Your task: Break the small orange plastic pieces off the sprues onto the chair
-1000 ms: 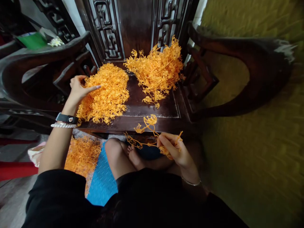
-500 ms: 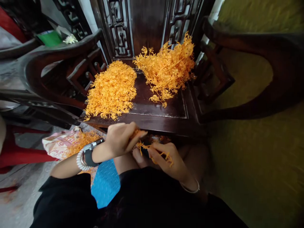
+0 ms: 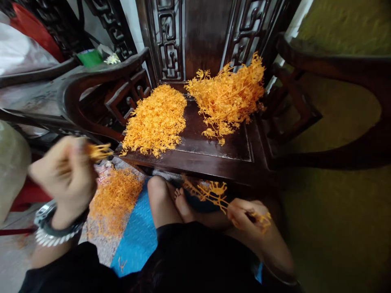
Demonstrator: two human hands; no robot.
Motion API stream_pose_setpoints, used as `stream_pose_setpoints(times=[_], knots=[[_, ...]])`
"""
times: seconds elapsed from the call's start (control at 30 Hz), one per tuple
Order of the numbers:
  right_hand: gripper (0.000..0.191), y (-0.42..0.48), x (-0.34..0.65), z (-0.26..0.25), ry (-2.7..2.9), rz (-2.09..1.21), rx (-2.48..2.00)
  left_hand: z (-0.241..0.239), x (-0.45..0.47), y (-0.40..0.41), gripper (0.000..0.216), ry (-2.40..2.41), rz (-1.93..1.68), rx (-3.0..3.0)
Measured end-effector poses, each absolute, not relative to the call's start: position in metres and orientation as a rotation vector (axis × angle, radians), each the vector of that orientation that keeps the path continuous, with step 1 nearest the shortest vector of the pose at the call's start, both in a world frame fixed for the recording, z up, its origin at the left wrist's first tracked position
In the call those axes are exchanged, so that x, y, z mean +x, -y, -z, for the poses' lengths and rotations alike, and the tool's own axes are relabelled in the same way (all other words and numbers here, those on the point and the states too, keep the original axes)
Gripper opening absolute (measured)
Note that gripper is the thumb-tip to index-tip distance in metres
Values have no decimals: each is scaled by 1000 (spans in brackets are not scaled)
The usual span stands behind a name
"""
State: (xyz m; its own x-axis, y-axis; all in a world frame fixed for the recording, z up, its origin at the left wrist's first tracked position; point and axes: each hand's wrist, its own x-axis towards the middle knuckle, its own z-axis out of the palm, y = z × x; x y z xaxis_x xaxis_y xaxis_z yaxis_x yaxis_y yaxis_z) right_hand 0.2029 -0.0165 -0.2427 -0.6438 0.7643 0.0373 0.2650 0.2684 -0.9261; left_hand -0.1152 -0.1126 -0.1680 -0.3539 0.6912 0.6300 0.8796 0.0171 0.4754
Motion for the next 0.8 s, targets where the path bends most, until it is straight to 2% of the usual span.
stream_pose_setpoints(times=[0.1,0.23,0.4,0.5,0.7,0.8], knots=[[44,16,186,247,1992,-1506,-926,173,-139,67,32,2101,1113,-1469],[43,16,168,253,1872,-1637,-917,202,-182,-3,35,2234,845,-1321],[45,11,165,256,1800,-1590,-879,248,-222,-42,19,2271,924,-1436],[44,9,163,253,1754,-1537,-889,265,-229,-44,26,2289,1056,-1462],[40,5,153,252,1734,-1505,-917,246,-177,-16,49,2035,1151,-1563],[37,3,147,255,1828,-1545,-871,220,-124,8,42,1868,1253,-2057]])
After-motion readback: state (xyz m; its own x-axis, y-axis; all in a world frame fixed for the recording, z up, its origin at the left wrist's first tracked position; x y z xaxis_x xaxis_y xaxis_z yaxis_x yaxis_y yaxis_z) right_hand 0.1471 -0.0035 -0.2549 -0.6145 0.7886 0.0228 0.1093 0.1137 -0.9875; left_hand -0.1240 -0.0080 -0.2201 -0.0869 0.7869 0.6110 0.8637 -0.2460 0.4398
